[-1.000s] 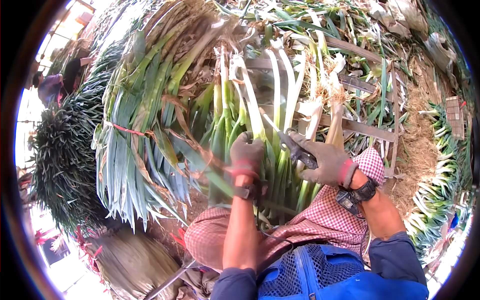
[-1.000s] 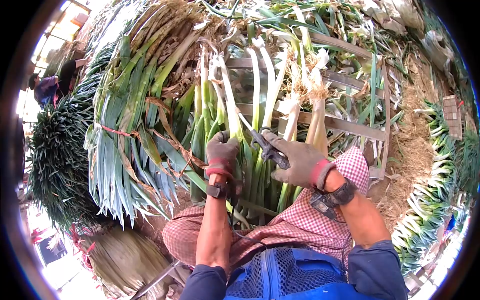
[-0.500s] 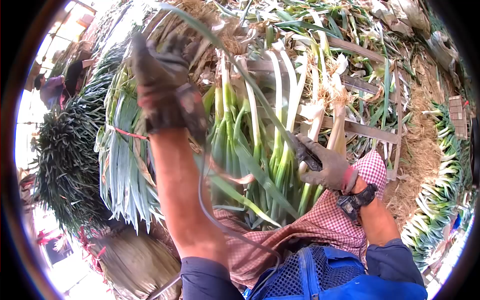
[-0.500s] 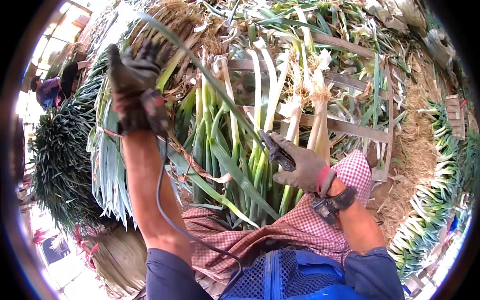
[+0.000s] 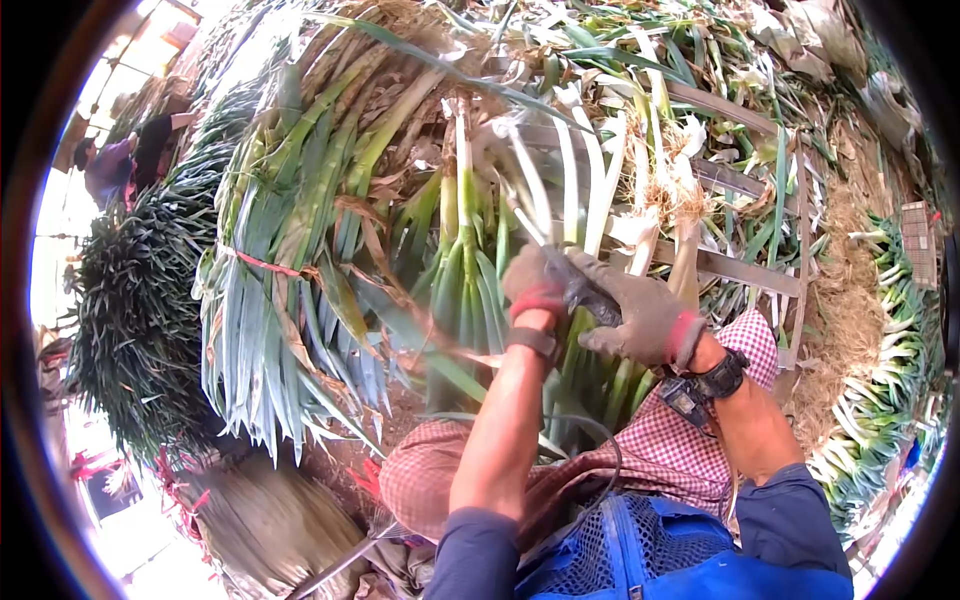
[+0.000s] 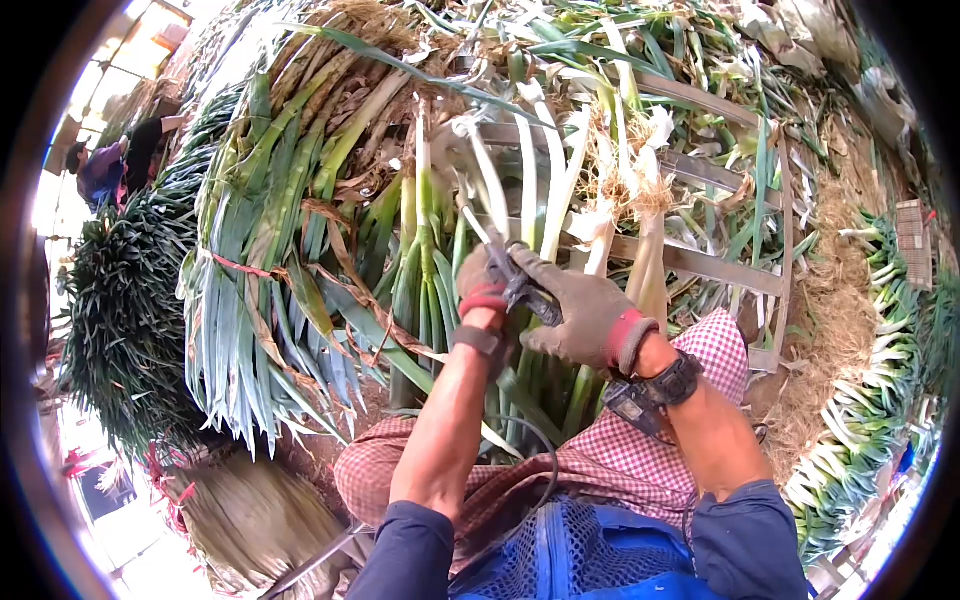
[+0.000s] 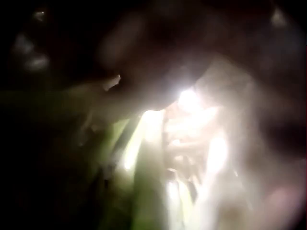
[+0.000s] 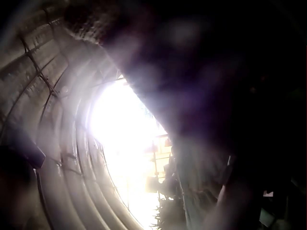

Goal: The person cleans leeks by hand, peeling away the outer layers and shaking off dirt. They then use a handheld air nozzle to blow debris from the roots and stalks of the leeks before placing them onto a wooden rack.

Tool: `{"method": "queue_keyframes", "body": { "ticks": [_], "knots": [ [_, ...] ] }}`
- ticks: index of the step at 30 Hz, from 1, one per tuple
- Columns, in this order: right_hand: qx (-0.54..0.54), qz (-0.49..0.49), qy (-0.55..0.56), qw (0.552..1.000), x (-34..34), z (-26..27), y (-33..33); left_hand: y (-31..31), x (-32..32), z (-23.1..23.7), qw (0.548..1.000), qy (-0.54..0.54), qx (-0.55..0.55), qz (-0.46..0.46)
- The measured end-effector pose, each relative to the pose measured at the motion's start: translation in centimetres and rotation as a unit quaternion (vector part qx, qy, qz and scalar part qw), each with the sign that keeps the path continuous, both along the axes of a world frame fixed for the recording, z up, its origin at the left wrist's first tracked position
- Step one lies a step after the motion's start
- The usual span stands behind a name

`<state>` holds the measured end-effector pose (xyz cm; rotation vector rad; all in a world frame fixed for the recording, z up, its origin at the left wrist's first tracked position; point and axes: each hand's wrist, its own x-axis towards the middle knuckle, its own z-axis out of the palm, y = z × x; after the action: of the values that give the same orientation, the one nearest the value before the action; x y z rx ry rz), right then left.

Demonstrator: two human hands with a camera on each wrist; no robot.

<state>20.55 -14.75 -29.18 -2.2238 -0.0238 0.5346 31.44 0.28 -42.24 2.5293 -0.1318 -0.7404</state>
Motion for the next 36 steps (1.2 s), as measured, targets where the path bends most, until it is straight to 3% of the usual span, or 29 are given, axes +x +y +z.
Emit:
{"method": "queue_keyframes", "body": {
  "ticks": [2,3,4,5,7,8,10,12,14,16,19,20,22,23,26,28,30,31,34,36],
  "knots": [
    [0.005,-0.027,-0.054,0.998,0.3,-1.5,0.0,0.0,-3.3,-0.3,0.992,-0.021,-0.108,0.06],
    [-0.012,-0.018,0.007,1.0,0.8,-0.5,0.3,0.1,-5.2,-1.4,0.983,-0.028,-0.159,0.09],
    [-0.01,-0.015,0.007,1.0,0.9,-0.6,0.7,0.7,-6.5,-2.2,0.937,0.071,-0.297,0.17],
    [-0.01,0.024,0.016,1.0,0.7,-0.8,1.1,1.4,-7.7,-2.3,0.857,0.162,-0.412,0.263],
    [-0.011,0.057,0.035,0.998,0.9,-0.5,1.7,3.5,-9.7,-1.7,0.705,0.279,-0.578,0.302],
    [-0.01,0.059,0.037,0.998,1.0,-0.9,2.0,4.5,-10.1,0.7,0.705,0.278,-0.577,0.305],
    [-0.037,0.026,-0.062,0.997,1.3,-2.1,2.3,6.4,-9.8,4.1,0.9,0.074,-0.39,0.181],
    [-0.016,0.047,0.006,0.999,1.7,-0.9,3.1,9.0,-8.4,2.3,0.882,0.021,-0.407,0.238],
    [-0.059,0.096,0.086,0.99,2.4,-0.2,4.2,10.0,-6.6,5.6,0.831,0.029,-0.428,0.355],
    [-0.087,0.083,0.09,0.989,2.8,-0.1,4.9,10.5,-5.1,5.3,0.794,-0.036,-0.441,0.416],
    [-0.062,0.09,0.054,0.993,2.6,-0.6,5.6,11.5,-3.9,3.1,0.8,-0.096,-0.385,0.45],
    [-0.063,0.092,0.055,0.992,2.7,-0.3,5.9,11.5,-3.9,2.8,0.799,-0.095,-0.385,0.452],
    [-0.125,0.086,0.093,0.984,3.3,0.3,6.8,11.5,-4.0,2.1,0.841,-0.126,-0.292,0.437],
    [-0.115,0.062,0.031,0.991,3.5,-1.3,6.8,11.5,-3.9,1.2,0.858,-0.156,-0.265,0.411],
    [-0.131,0.074,-0.007,0.989,3.4,-1.6,7.4,11.3,-3.5,-0.6,0.867,-0.211,-0.236,0.386],
    [-0.088,0.073,0.026,0.993,3.6,-1.5,7.7,11.7,-2.9,-0.7,0.887,-0.232,-0.186,0.354],
    [-0.141,0.041,0.003,0.989,4.4,-1.5,7.8,11.2,-2.0,-0.1,0.907,-0.305,-0.066,0.283],
    [-0.143,0.039,0.002,0.989,5.1,-1.9,7.7,11.1,-1.2,0.2,0.922,-0.256,-0.055,0.287],
    [-0.134,0.006,-0.065,0.989,8.3,-4.1,7.1,10.7,-0.3,1.2,0.931,-0.256,-0.003,0.26],
    [-0.146,0.01,0.007,0.989,11.0,-1.9,6.9,10.6,0.2,1.3,0.938,-0.243,0.037,0.243]
  ]
}}
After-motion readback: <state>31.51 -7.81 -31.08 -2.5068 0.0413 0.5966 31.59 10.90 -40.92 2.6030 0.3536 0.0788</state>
